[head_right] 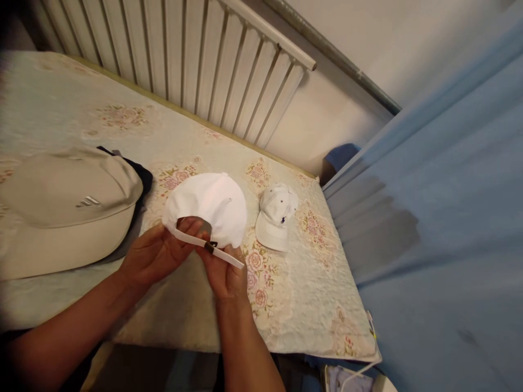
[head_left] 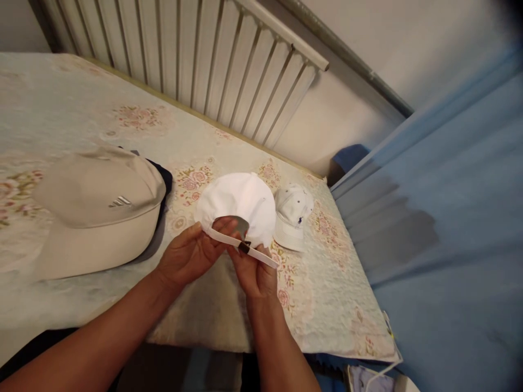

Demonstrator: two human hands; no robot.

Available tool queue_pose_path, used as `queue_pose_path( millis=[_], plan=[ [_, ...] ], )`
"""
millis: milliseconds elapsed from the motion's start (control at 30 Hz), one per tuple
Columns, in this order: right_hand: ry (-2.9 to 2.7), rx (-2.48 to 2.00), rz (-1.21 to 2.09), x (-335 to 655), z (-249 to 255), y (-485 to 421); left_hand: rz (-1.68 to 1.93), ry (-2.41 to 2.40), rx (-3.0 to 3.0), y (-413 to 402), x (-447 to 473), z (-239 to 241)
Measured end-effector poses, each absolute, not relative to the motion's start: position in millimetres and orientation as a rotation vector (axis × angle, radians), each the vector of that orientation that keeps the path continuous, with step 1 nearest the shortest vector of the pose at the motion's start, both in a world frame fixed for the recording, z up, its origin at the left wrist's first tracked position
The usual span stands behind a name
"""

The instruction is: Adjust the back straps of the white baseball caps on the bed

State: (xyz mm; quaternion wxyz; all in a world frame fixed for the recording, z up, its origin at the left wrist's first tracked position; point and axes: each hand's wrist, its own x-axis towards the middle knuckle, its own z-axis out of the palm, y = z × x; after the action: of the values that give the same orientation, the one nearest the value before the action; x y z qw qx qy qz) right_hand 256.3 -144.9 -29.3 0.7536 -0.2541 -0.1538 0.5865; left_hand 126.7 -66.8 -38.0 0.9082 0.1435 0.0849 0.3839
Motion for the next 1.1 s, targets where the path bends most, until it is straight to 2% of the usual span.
queue_pose_path(
  millis=[600, 867, 1100],
  plan=[
    [-0.380, -0.666, 1.193, 256, -35, -142, 0.891, 0.260, 0.316, -60, 126, -28],
    [-0.308, -0.556, 1.283, 259, -31, -148, 0.824, 0.205, 0.285, -66, 123, -33],
    [-0.247, -0.619, 1.223, 259, -31, -145, 0.751, 0.251, 0.256, -69, 128, -36]
  ],
)
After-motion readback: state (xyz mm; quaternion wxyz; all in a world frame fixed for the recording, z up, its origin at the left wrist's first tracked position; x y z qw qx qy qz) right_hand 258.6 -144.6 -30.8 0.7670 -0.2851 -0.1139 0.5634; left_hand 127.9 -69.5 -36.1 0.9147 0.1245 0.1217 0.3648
